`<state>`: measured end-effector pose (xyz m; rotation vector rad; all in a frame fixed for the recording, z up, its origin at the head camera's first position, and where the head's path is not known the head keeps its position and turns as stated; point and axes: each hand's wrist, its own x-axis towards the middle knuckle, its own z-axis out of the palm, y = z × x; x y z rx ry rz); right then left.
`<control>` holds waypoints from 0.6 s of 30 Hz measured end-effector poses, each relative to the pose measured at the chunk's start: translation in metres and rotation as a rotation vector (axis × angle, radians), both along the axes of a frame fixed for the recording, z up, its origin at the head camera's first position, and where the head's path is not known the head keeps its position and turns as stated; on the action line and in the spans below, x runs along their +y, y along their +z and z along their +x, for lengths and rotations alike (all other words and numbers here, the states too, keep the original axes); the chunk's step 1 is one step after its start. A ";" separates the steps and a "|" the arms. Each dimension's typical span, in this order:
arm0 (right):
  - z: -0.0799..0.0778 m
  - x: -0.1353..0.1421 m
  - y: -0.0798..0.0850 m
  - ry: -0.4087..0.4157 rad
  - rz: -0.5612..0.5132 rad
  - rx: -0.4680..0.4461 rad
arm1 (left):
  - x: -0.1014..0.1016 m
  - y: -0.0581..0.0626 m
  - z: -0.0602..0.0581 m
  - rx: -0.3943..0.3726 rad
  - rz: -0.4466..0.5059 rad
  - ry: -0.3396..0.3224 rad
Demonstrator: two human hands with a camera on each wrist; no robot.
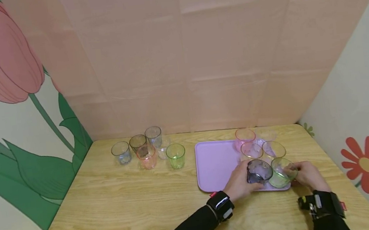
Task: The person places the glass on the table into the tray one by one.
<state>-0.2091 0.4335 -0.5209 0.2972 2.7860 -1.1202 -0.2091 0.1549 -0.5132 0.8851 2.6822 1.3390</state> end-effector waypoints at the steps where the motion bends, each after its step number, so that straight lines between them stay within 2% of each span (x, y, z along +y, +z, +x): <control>1: 0.000 0.000 0.000 0.001 0.000 0.000 | 0.000 0.000 0.000 0.006 0.005 -0.003; 11: 0.001 0.000 0.000 0.008 -0.007 0.005 | -0.002 0.003 0.000 -0.037 0.014 0.029; 18: 0.001 0.001 0.000 0.011 0.007 0.005 | -0.005 0.003 -0.001 0.007 -0.011 0.016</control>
